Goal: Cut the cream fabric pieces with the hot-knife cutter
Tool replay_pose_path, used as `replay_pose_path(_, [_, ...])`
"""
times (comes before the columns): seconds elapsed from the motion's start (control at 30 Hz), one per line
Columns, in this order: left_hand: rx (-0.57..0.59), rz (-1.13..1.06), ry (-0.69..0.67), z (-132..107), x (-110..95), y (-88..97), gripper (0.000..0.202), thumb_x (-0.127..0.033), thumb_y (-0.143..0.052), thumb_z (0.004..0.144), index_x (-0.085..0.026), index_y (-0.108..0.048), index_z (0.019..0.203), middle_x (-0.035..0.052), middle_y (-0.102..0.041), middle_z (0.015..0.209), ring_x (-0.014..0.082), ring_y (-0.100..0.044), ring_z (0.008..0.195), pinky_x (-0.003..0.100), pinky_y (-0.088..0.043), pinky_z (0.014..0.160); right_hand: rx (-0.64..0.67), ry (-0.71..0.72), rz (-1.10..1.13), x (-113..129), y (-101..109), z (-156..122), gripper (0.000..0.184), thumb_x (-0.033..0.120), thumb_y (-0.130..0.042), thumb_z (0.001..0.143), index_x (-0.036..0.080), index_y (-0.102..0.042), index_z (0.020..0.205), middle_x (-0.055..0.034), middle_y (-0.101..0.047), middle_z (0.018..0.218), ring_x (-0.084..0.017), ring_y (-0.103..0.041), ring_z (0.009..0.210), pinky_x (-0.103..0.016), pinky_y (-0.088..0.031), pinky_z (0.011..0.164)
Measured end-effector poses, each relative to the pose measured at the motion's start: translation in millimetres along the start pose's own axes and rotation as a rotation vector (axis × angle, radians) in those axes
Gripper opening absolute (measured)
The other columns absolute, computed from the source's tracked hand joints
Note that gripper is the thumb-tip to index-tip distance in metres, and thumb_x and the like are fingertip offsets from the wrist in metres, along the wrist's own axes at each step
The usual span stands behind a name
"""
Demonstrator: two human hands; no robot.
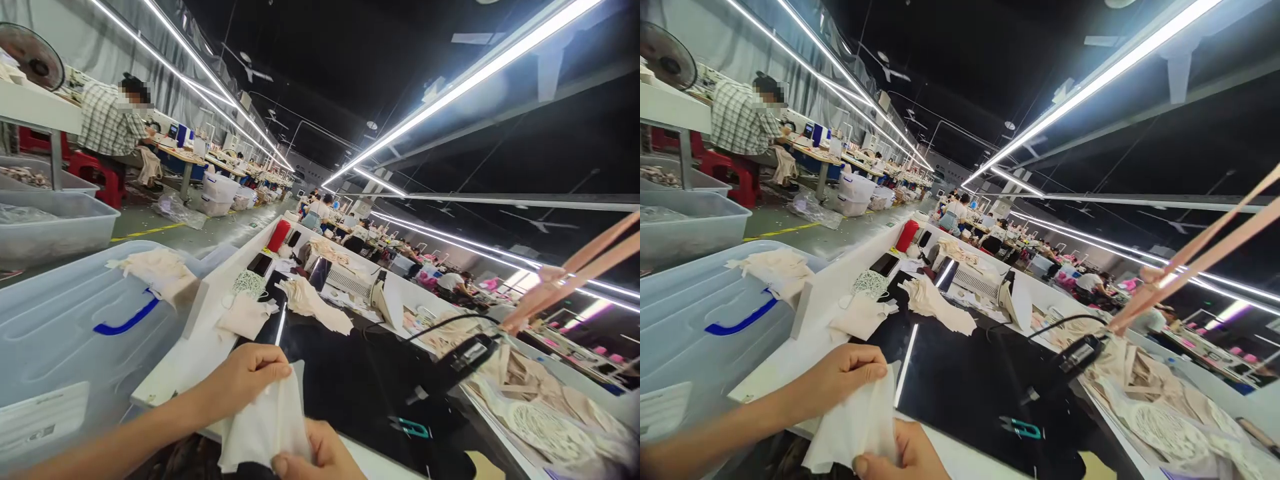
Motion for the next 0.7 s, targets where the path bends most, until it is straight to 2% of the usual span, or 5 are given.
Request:
replay_pose_path(0.07, [0.01, 0.041, -0.009, -3, 0, 0.1, 0.038, -0.052, -0.056, 0.094, -0.019, -0.058, 0.076, -0.0054, -0.042, 0.065, 0.0121, -0.036, 0.059, 0.024, -0.026, 0.052, 0.018, 0.001, -0.01, 8, -6, -6, 0.068, 0.08, -0.08, 0.062, 0.018, -0.058, 0.076, 0.0076, -0.043, 0.058, -0.004, -0.03, 0.05, -0.024, -0.019, 0.05])
replay_pose_path(0.2, [0.057, 0.16, -0.014, -9, -4, -3.7, 0.042, -0.055, -0.054, 0.096, -0.019, -0.059, 0.074, -0.0039, -0.047, 0.068, 0.0133, -0.041, 0.063, 0.024, -0.031, 0.056, 0.072, 0.029, 0.037, 17, -17, -18, 0.058, 0.071, -0.08, 0.07, 0.018, -0.057, 0.074, 0.0073, -0.05, 0.057, -0.005, -0.039, 0.05, -0.021, -0.028, 0.05])
replay_pose_path(0.37, [0.147, 0.283, -0.008, -10, -8, -14.5, 0.042, -0.054, -0.054, 0.096, -0.019, -0.063, 0.075, -0.0029, -0.054, 0.071, 0.0152, -0.048, 0.068, 0.024, -0.036, 0.062, 0.081, 0.039, 0.117, 6, -22, -27, 0.053, 0.065, -0.086, 0.066, 0.018, -0.061, 0.075, 0.0076, -0.054, 0.06, -0.006, -0.045, 0.053, -0.021, -0.035, 0.054])
replay_pose_path(0.53, [0.166, 0.363, 0.005, 2, -3, -16.8, 0.043, -0.057, -0.052, 0.097, -0.02, -0.066, 0.08, -0.0024, -0.059, 0.075, 0.0161, -0.049, 0.07, 0.025, -0.035, 0.062, -0.046, 0.03, 0.08, -7, -4, -30, 0.045, 0.054, -0.087, 0.068, 0.017, -0.062, 0.072, 0.007, -0.053, 0.059, -0.005, -0.042, 0.052, -0.02, -0.032, 0.051])
replay_pose_path(0.7, [0.155, 0.409, -0.018, 29, 1, -17.9, 0.044, -0.058, -0.052, 0.096, -0.019, -0.067, 0.082, -0.0018, -0.057, 0.075, 0.0165, -0.047, 0.07, 0.026, -0.033, 0.062, -0.142, 0.102, 0.015, -2, 24, -32, 0.035, 0.049, -0.077, 0.077, 0.018, -0.062, 0.072, 0.0043, -0.057, 0.066, -0.007, -0.047, 0.055, -0.02, -0.034, 0.051])
Point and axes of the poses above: each hand's wrist, its own z-axis towards the middle knuckle, its own y-axis out of the back of the hand, x = y × z, the point moved 7 cm from there along z, towards the middle knuckle
